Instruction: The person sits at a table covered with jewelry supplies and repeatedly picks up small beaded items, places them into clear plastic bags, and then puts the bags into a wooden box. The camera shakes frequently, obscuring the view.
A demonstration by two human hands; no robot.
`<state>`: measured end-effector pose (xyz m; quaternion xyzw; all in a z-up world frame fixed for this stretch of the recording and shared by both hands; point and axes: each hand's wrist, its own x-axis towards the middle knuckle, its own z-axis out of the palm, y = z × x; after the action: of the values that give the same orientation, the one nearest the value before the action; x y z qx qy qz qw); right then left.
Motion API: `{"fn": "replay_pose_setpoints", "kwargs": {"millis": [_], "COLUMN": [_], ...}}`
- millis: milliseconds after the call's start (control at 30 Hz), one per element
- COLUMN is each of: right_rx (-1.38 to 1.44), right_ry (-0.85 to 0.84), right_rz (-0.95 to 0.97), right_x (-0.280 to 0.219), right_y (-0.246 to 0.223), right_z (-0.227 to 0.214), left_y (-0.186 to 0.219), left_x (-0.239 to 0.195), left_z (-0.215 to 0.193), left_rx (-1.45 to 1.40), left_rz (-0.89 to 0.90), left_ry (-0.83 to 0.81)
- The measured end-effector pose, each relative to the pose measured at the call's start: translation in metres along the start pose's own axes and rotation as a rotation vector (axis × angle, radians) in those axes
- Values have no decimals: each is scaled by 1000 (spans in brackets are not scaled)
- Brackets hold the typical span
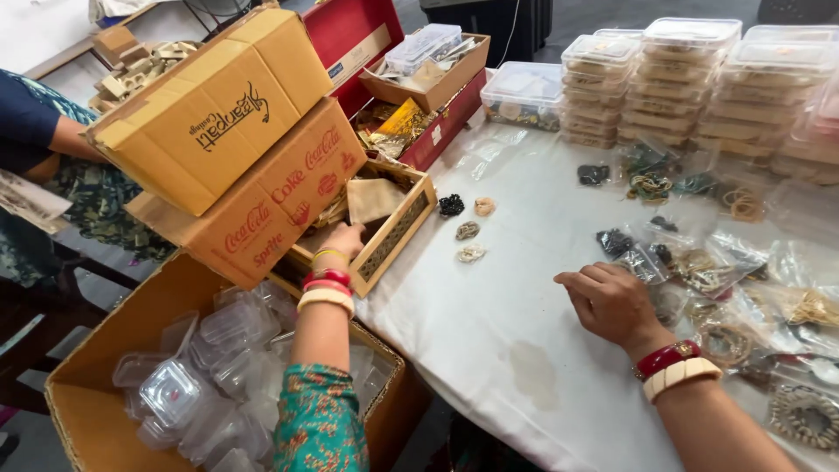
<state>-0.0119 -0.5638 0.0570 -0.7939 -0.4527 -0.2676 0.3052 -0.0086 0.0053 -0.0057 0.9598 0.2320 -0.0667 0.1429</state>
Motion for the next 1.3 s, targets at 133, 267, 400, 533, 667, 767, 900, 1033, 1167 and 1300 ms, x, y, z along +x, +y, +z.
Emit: {"fn": "replay_pose_setpoints", "kwargs": {"millis": [133,267,400,533,667,767,900,1033,1167,1300], "right_rx": [-6,0,-4,-4,-23,-21,-28,-6,21,88], "right_ry": [-7,-18,-43,-48,-93,-106,-128,-110,-98,-58], "right_rz": [2,5,1,6,-4,6,43,46,51,76], "right_x": [-3,-4,-4,-8,-9,-11,-14,-14,-13,-15], "right_y": [0,0,-1,2,1,4,9,8,8,10], "right_z": [-1,-2,-1,4,1,1,5,4,6,8], "left_y": [48,51,63,52,52,61,69,61,91,159], "left_x": [-48,-48,-69,-52,-40,-53,-73,-75,-90,-88], "left_z": [-25,-26,-34,-26,-23,-31,-42,-47,-36,-17], "left_rx": [238,210,225,150,-233,-170,48,-384,-1422,-1498], "left_rz": [-116,-118,-27,149,-121,-64,178,391,396,408], "left_ry": [135,12,84,285,108,76,499,794,369,132]}}
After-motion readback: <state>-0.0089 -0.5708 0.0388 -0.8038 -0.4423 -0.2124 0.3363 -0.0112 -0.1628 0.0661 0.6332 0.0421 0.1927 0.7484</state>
